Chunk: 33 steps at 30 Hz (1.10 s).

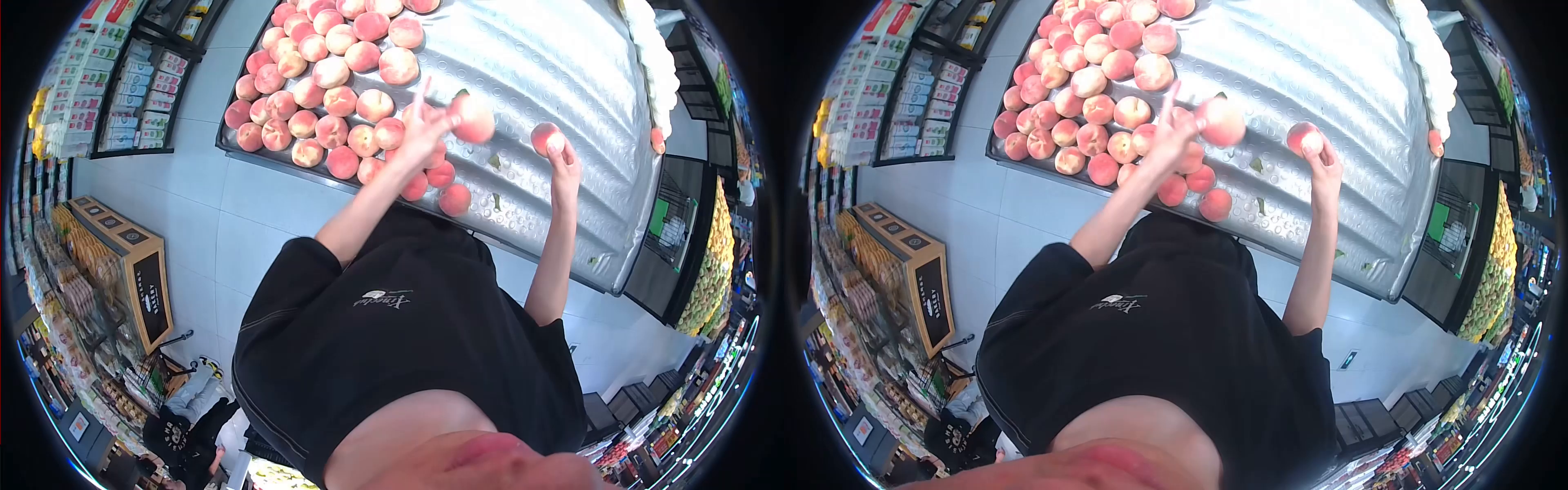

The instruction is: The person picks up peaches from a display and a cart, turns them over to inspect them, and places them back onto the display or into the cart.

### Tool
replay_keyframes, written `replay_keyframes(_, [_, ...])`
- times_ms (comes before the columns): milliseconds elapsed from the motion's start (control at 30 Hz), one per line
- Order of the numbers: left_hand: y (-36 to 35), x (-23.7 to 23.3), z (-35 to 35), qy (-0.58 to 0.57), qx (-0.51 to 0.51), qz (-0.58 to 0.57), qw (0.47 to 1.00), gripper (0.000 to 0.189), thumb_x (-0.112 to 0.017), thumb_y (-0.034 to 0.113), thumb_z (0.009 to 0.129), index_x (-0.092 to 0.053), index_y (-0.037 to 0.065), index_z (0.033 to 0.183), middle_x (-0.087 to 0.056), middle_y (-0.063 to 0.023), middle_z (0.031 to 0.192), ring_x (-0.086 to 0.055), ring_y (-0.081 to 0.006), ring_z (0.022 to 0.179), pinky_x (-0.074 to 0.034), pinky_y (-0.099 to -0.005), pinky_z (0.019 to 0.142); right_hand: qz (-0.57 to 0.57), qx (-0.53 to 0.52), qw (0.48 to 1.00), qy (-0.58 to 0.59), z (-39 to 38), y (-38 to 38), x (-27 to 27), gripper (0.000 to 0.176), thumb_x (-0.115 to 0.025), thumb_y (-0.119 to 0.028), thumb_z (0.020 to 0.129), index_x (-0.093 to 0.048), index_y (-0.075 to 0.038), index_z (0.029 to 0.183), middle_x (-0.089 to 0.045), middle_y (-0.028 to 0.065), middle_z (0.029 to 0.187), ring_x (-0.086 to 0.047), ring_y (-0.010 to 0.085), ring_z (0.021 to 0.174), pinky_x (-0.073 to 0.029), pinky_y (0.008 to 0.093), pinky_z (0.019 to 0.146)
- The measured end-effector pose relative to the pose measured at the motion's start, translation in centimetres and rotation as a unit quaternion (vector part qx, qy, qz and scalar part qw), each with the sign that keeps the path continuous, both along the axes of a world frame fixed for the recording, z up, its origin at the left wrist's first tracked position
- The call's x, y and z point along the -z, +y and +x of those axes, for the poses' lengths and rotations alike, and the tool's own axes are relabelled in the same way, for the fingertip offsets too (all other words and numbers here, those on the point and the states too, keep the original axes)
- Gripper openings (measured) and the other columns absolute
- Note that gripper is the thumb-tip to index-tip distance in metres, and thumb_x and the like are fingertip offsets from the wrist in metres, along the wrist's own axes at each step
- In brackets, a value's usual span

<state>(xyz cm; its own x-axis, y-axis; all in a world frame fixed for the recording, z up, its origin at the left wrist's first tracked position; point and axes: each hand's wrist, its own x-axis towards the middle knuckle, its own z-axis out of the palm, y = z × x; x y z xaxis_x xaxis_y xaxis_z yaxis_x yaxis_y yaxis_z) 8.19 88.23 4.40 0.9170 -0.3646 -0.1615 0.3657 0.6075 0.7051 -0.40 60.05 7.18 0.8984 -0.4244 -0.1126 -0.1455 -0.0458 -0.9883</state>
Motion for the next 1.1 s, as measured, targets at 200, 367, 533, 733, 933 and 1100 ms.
replay_keyframes(200, [1.2,-5.2,14.0,-0.342,-0.111,0.333,0.872,0.101,-0.085,0.016,0.073,-0.024,0.006,0.152,-0.063,-0.0058,0.094,-0.057,-0.0131,0.08,-0.05,-0.0267,0.069,-0.146,-0.101,0.984,0.019,6.7,3.4,1.8,0.052,-0.081,-0.021,0.077,-0.064,-0.005,0.124,-0.068,0.007,0.114,-0.06,0.0155,0.109,-0.045,0.0325,0.098])
replay_keyframes(367, [-0.2,-7.8,18.0,-0.661,-0.046,0.534,0.526,0.088,-0.084,0.016,0.066,-0.044,0.02,0.144,-0.059,-0.0114,0.096,-0.061,-0.027,0.094,-0.051,-0.0408,0.079,-0.431,-0.13,0.893,-0.022,12.4,10.9,6.7,0.068,-0.085,-0.033,0.069,-0.061,-0.004,0.126,-0.065,0.0111,0.113,-0.054,0.0304,0.11,-0.042,0.0421,0.099])
replay_keyframes(533, [0.6,-3.1,17.0,-0.738,0.131,0.495,0.44,0.079,-0.07,0.007,0.074,-0.043,0.025,0.146,-0.054,-0.0054,0.121,-0.055,-0.0257,0.112,-0.047,-0.0413,0.089,-0.395,-0.111,0.911,-0.033,10.6,12.0,6.3,0.072,-0.086,-0.035,0.069,-0.06,-0.004,0.129,-0.065,0.0083,0.114,-0.053,0.0289,0.113,-0.04,0.0407,0.101])
replay_keyframes(733, [2.8,-2.7,16.0,-0.717,0.086,0.604,0.337,0.074,-0.067,0.008,0.075,-0.045,0.021,0.144,-0.058,-0.006,0.133,-0.052,-0.027,0.121,-0.04,-0.0419,0.103,-0.354,-0.082,0.932,-0.015,9.3,12.2,7.5,0.057,-0.083,-0.03,0.075,-0.066,-0.004,0.122,-0.068,0.0088,0.109,-0.055,0.0284,0.111,-0.043,0.04,0.099])
replay_keyframes(933, [5.8,-4.4,14.0,-0.642,-0.02,0.618,0.453,0.057,-0.067,0.015,0.078,-0.055,0.015,0.134,-0.06,-0.0084,0.131,-0.049,-0.0259,0.128,-0.038,-0.0436,0.104,-0.316,-0.062,0.946,-0.027,8.7,12.3,7.6,0.049,-0.079,-0.028,0.082,-0.066,-0.004,0.123,-0.069,0.0096,0.112,-0.058,0.0253,0.11,-0.044,0.0362,0.099])
replay_keyframes(1100, [8.0,-3.4,8.2,-0.479,-0.087,0.537,0.689,0.047,-0.071,0.011,0.082,-0.063,0.013,0.128,-0.063,-0.014,0.126,-0.052,-0.0306,0.126,-0.041,-0.042,0.104,-0.271,-0.034,0.962,0.004,5.4,11.1,7.2,0.04,-0.075,-0.021,0.085,-0.066,-0.005,0.12,-0.069,0.0103,0.112,-0.059,0.0261,0.108,-0.046,0.0373,0.095])
